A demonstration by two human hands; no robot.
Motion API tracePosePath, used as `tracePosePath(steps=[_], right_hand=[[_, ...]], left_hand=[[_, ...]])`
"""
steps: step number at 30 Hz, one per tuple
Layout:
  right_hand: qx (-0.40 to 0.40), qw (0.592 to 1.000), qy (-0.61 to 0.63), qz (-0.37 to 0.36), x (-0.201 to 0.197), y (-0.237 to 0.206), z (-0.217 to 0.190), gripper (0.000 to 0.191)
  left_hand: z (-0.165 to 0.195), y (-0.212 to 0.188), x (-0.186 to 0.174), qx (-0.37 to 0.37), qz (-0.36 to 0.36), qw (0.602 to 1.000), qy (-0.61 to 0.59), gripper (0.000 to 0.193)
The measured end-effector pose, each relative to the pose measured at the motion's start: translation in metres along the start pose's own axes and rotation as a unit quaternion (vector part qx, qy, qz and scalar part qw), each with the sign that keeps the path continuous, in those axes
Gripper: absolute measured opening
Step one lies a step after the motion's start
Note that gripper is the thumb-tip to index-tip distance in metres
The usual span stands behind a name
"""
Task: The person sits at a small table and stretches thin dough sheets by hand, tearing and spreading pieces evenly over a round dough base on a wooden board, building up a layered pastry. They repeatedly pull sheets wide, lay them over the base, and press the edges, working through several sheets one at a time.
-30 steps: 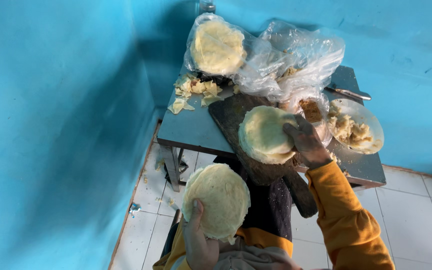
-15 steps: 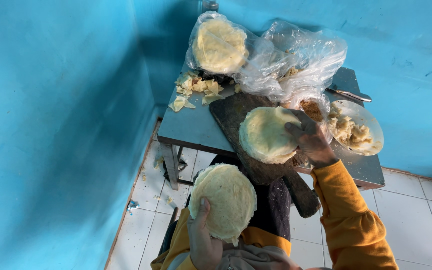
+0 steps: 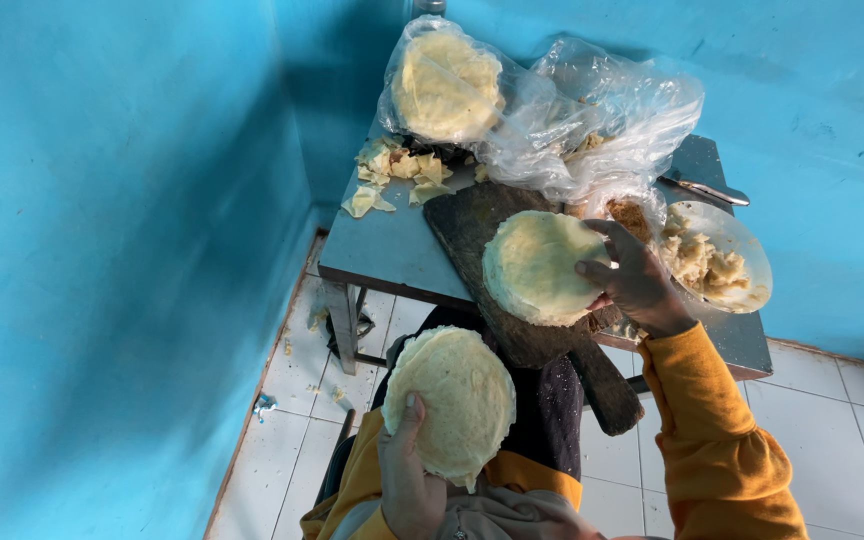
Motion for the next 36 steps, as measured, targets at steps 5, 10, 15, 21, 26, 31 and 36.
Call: tracePosePath(steps=[5, 10, 15, 21, 26, 31, 36], right_hand=[[-0.011, 1.000, 0.011, 0.000, 0.005, -0.005, -0.007, 0.067], [0.004, 0.986, -0.166, 0.014, 0.006, -0.015, -0.021, 0.071], [-0.272, 0.819, -0.493, 0.108, 0.026, -0.052, -0.078, 0.064], [-0.336, 0.846, -0.409, 0.070, 0.048, -0.075, -0.074, 0.057], [-0.173, 0.967, -0.182, 0.050, 0.048, -0.113, -0.038, 0.045], [-0.042, 0.967, 0.247, 0.051, 0.069, -0.137, 0.007, 0.039], [-0.014, 0.904, 0.394, 0.168, 0.052, -0.150, 0.028, 0.036]], left_hand=[[0.000, -0.001, 0.004, 0.005, -0.031, 0.999, 0.013, 0.070], [0.003, -0.006, 0.009, 0.013, -0.043, 0.999, 0.020, 0.067], [0.001, -0.013, 0.023, 0.002, -0.068, 0.997, 0.029, 0.066], [-0.008, -0.037, 0.062, -0.018, -0.209, 0.977, 0.035, 0.067], [-0.013, -0.048, 0.084, -0.001, -0.266, 0.961, 0.071, 0.068], [-0.027, -0.058, 0.088, -0.020, -0.330, 0.936, 0.123, 0.062], [-0.037, -0.058, 0.086, -0.007, -0.350, 0.923, 0.159, 0.033]])
Point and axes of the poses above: each hand's wrist, its own y-axis towards the middle knuckle, its own x-axis out of the palm, z = x × y, the point moved 8 cm from there along y, towards the middle knuckle, and after that the axes turned 11 degrees about -x, right-handed, at the moved point
